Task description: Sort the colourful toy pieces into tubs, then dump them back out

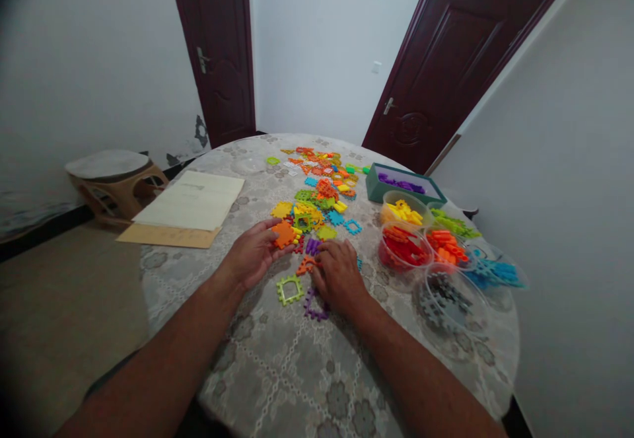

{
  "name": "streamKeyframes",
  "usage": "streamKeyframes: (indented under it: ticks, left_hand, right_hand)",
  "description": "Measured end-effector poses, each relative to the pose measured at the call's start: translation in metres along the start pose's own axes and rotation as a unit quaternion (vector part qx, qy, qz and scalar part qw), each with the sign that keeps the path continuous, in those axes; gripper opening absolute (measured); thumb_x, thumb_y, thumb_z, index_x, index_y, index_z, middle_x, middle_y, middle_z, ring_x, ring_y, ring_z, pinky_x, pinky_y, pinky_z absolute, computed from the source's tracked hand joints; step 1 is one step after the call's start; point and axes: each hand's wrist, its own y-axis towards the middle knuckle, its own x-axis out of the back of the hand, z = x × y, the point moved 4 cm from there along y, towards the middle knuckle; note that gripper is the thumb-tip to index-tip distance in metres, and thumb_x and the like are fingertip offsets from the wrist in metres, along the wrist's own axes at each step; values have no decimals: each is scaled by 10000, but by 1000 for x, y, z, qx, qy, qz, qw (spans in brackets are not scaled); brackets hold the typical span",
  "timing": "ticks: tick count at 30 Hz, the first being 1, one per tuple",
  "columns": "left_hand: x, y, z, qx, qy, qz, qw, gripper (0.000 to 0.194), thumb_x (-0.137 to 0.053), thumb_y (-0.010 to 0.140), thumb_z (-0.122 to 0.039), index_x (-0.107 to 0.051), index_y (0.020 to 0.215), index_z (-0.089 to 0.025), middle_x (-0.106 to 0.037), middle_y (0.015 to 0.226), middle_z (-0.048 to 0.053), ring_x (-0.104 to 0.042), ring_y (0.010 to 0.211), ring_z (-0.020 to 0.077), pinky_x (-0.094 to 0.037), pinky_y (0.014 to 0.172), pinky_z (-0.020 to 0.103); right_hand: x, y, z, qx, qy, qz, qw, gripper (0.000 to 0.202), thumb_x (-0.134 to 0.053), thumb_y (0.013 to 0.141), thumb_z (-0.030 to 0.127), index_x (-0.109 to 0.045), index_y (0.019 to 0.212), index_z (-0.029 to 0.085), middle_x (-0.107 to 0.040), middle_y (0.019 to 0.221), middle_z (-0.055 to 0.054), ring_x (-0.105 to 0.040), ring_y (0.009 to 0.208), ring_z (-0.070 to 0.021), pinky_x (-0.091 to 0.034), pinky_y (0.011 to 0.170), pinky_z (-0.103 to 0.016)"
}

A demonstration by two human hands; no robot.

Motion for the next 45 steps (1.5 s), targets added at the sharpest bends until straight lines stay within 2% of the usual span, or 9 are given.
streamKeyframes:
  ticks: [13,20,24,28,31,35,38,41,45]
  left_hand:
    - [-8,-6,-5,5,21,16,1000,520,-592,671,1,-648,1168,-140,-737,1147,122,-756,893,194,-688,785,359]
    - [-8,-6,-5,14,39,24,999,478,-617,710,-15,-651,1171,-139,-742,1176,140,-776,919,212,-682,812,369]
    - [-14,-10,6,39,91,56,994,488,-693,748,-75,-653,1228,-158,-743,1198,142,-764,998,225,-661,840,352]
    - [-24,-17,24,69,171,131,974,585,-784,732,-137,-665,1302,-200,-744,1250,117,-742,1078,229,-623,876,307]
    - [-29,-20,29,42,239,159,957,602,-756,731,-162,-679,1326,-210,-740,1289,107,-720,1142,260,-601,905,322]
    - [-33,-24,25,-24,318,176,931,634,-725,742,-209,-670,1374,-220,-689,1409,106,-624,1335,314,-544,1068,405]
    - [-33,-27,25,-61,364,195,909,729,-671,819,-289,-534,1531,-222,-555,1579,110,-559,1421,323,-507,1136,457]
    - [-30,-30,28,-91,392,206,892,773,-611,904,-370,-389,1631,-231,-439,1671,118,-514,1470,322,-500,1154,470]
    - [-26,-30,31,-104,386,221,889,790,-622,937,-431,-333,1658,-289,-440,1670,125,-569,1418,337,-546,1105,490]
  right_hand:
    - [-1,2,3,-62,-18,14,998,197,-754,919,321,-679,1069,216,-627,1333,-149,-514,1309,-345,-390,1147,-593]
    - [14,4,-1,-61,51,-102,992,270,-667,934,264,-628,1197,212,-675,1223,-137,-597,1198,-291,-479,1077,-482]
    - [19,5,-1,-77,72,-121,987,292,-637,956,289,-612,1240,227,-702,1176,-121,-642,1119,-276,-517,1016,-443]
    - [15,5,2,-65,76,-98,990,296,-649,954,322,-610,1226,210,-707,1151,-125,-645,1093,-277,-536,981,-430]
    - [15,4,3,-60,118,-79,988,312,-684,938,317,-609,1220,206,-703,1174,-123,-646,1115,-265,-534,998,-418]
    - [17,3,-3,-158,273,-57,947,298,-671,937,258,-615,1230,242,-723,1134,-51,-685,1009,-196,-566,874,-333]
    - [18,3,-8,-227,370,-40,900,318,-690,917,269,-651,1233,258,-731,1125,-31,-675,928,-175,-550,790,-302]
    - [22,5,-10,-240,380,-32,893,272,-736,872,285,-707,1140,249,-721,1071,-19,-638,872,-165,-518,769,-294]
    - [21,4,-11,-242,450,13,859,241,-744,837,281,-670,1059,220,-685,929,18,-605,800,-144,-481,728,-268]
